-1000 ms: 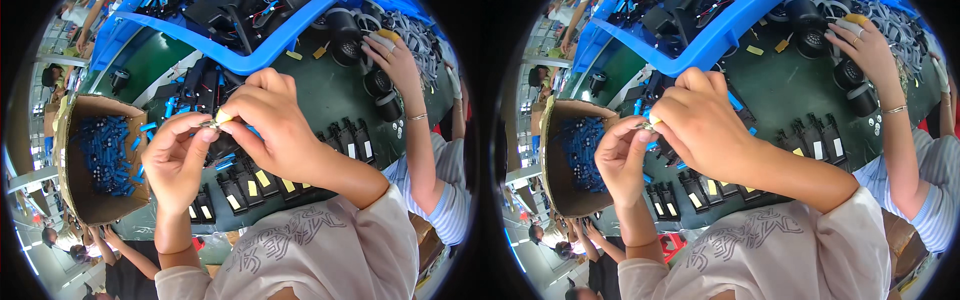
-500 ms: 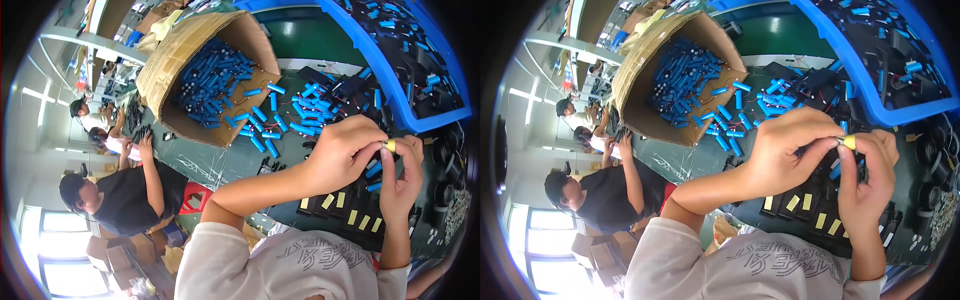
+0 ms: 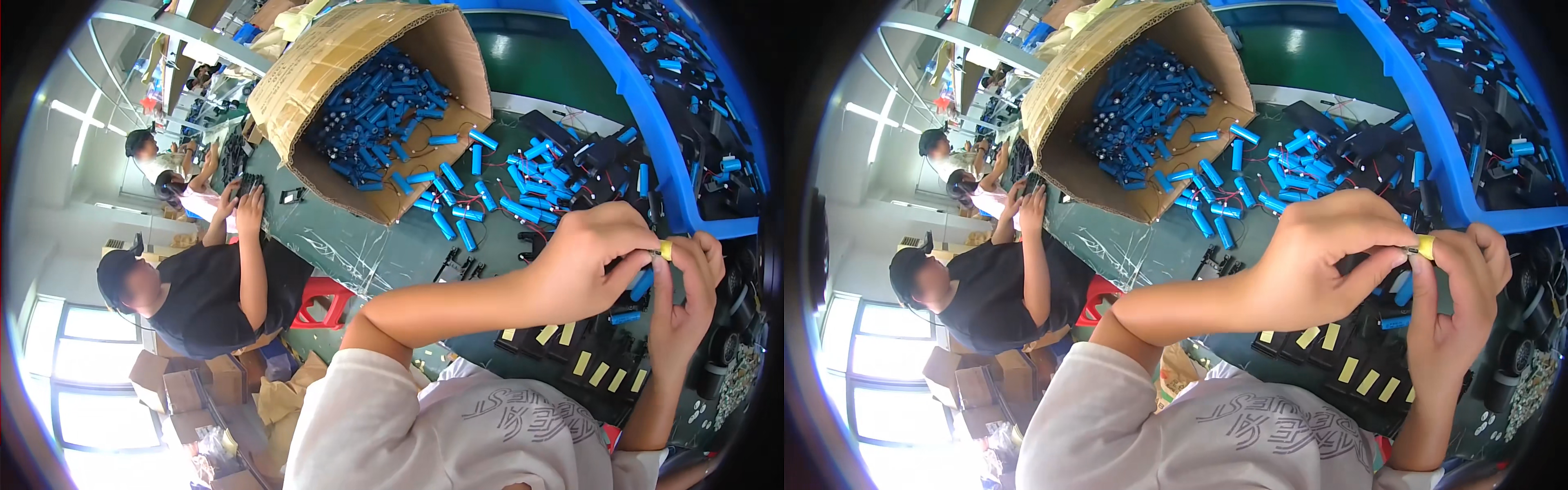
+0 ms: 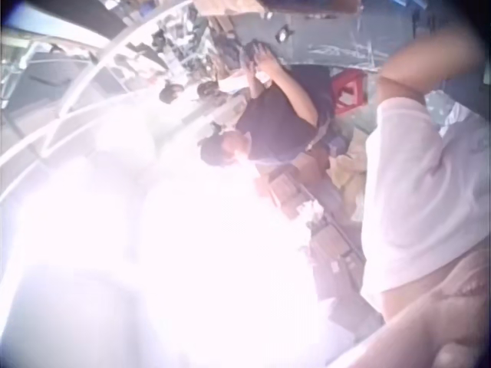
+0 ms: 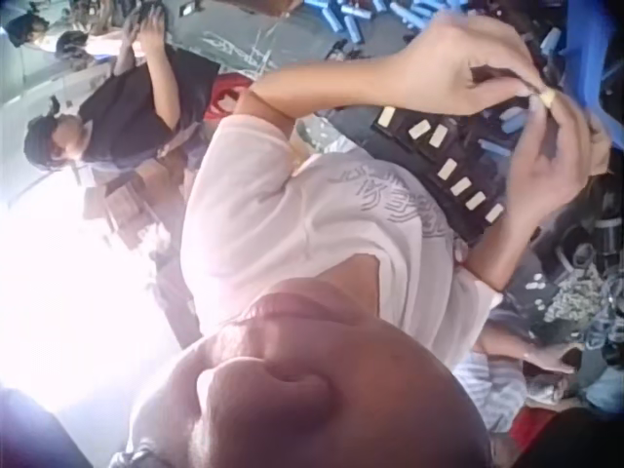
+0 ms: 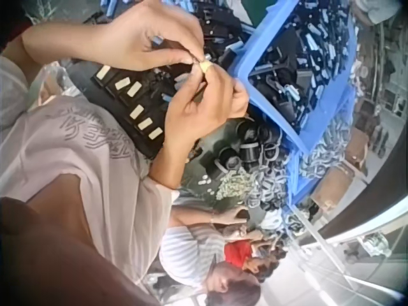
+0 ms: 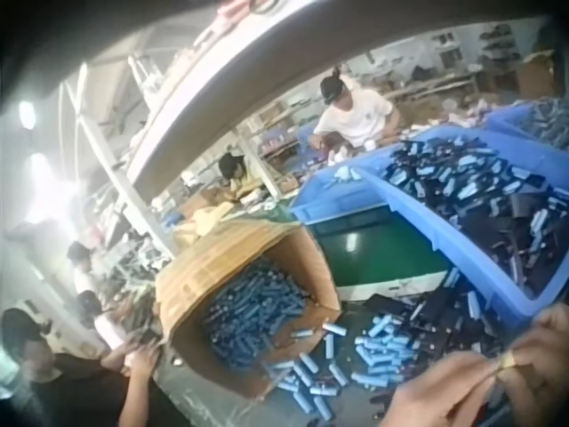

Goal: Assembling electronic components, including batteries and sensor units, into plastic housings on a production line.

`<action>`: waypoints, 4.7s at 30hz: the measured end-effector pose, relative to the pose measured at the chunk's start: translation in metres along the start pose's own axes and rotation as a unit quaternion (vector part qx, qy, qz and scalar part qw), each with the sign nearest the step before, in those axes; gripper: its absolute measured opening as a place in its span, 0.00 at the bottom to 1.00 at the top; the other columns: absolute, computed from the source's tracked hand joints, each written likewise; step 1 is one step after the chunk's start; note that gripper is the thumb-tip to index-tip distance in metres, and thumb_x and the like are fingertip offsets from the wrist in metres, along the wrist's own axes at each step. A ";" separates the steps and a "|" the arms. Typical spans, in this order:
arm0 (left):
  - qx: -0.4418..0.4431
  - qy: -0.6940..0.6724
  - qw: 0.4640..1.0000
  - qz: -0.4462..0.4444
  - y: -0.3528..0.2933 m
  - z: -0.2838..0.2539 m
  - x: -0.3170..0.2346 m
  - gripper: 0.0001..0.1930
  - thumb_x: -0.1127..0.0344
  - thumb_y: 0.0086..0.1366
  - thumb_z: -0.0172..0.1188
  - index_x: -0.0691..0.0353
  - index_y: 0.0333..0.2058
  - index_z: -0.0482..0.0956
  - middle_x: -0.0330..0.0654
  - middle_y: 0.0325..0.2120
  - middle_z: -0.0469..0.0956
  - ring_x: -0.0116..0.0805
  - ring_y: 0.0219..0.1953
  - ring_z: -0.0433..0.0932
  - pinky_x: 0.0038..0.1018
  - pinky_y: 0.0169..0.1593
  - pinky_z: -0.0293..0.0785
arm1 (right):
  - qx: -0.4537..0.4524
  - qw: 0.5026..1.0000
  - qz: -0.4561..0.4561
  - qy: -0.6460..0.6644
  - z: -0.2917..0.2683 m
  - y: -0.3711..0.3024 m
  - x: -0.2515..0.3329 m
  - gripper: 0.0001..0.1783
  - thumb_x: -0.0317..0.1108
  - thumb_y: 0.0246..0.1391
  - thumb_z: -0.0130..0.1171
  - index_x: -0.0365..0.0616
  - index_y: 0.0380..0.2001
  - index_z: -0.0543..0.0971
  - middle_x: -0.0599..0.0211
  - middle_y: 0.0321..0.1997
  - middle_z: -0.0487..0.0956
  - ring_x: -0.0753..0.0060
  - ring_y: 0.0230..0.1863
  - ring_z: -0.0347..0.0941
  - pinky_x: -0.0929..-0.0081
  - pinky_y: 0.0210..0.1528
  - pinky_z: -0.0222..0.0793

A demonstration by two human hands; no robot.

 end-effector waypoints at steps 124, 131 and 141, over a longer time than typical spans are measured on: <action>0.315 0.007 0.936 -0.155 0.000 0.147 0.056 0.35 0.69 0.52 0.66 0.62 0.59 0.62 0.53 0.57 0.63 0.46 0.57 0.66 0.34 0.49 0.74 | -0.085 0.953 0.252 -0.145 -0.086 -0.126 -0.120 0.34 0.30 0.28 0.70 0.44 0.45 0.72 0.56 0.50 0.67 0.52 0.50 0.67 0.65 0.52 0.65; 0.344 0.256 0.903 -0.023 0.021 0.195 0.087 0.36 0.74 0.49 0.62 0.47 0.59 0.62 0.50 0.50 0.70 0.51 0.50 0.72 0.44 0.50 0.72 | -0.212 0.934 0.219 -0.186 -0.099 -0.124 -0.131 0.34 0.36 0.28 0.70 0.44 0.45 0.72 0.56 0.44 0.69 0.54 0.47 0.68 0.66 0.50 0.67; 0.328 0.289 0.886 0.155 0.003 0.110 0.027 0.21 0.80 0.49 0.61 0.62 0.44 0.77 0.48 0.44 0.74 0.47 0.44 0.74 0.37 0.46 0.73 | -0.091 0.950 0.270 -0.131 -0.058 -0.125 -0.161 0.24 0.43 0.48 0.63 0.37 0.45 0.75 0.54 0.40 0.74 0.52 0.42 0.71 0.64 0.47 0.68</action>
Point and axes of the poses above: each hand's wrist, its own y-axis towards the middle knuckle, its own z-axis out of the palm, x = y × z, the point moved 4 cm from there along y, towards the middle knuckle
